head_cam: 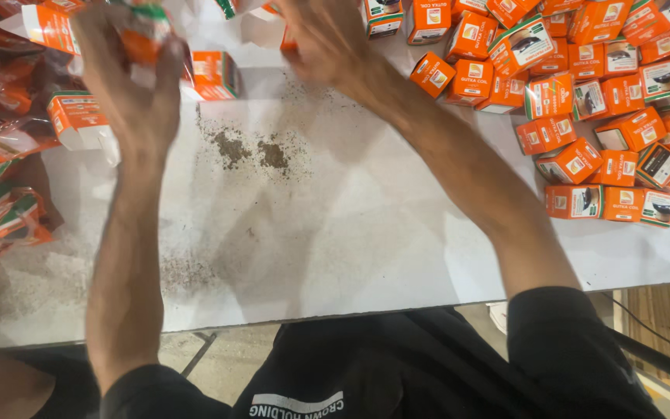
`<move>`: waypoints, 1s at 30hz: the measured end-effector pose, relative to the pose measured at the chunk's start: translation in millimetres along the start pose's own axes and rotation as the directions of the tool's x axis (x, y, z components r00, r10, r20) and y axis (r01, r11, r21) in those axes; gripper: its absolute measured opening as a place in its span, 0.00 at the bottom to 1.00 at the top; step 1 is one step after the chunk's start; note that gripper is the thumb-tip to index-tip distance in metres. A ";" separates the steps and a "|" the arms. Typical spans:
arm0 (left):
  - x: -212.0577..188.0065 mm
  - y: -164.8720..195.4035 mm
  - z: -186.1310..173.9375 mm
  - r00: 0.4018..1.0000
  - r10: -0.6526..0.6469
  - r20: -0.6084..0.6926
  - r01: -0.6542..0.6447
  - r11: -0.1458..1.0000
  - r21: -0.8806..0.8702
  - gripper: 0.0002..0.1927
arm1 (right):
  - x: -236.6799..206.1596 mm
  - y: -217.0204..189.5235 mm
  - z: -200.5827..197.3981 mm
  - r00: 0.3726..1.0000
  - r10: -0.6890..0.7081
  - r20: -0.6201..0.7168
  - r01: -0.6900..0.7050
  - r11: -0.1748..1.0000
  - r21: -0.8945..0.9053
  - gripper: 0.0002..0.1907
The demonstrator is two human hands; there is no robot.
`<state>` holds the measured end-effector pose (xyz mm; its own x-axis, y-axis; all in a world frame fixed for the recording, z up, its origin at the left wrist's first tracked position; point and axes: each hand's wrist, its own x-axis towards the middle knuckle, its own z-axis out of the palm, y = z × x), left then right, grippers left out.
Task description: The person picks up small orange product boxes one at a time, opens a plastic pouch, inserts a box into it, folds the pouch closed, and places the packed pouch onto a pile on the table. They repeat this packing cycle continuously, drawing boxes from a pile on the right and adding packed pouches to the left.
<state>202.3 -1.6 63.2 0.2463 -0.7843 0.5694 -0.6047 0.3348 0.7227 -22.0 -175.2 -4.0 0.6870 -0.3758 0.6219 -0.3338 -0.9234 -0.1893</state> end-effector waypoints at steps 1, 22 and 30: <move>-14.2 14.2 -0.8 0.996 0.084 0.002 -0.084 0.993 0.089 0.26 | -18.1 -12.8 -10.4 0.996 0.093 0.016 -0.094 0.988 0.126 0.32; -125.0 59.1 91.3 0.788 0.499 0.360 -0.573 0.808 0.134 0.15 | -162.9 -113.9 -71.0 0.925 0.332 0.186 -0.378 0.860 0.343 0.29; -121.8 64.9 108.8 0.930 0.126 0.345 -0.244 0.914 0.324 0.06 | -149.7 -122.7 -79.8 0.930 0.319 0.185 -0.365 0.867 0.339 0.36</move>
<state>50.7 58.9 -1.9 -0.1084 -0.8675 0.4855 -0.8584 0.3280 0.3945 -135.4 0.5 -13.2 0.6514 -0.6584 0.3772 -0.3217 -0.6899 -0.6485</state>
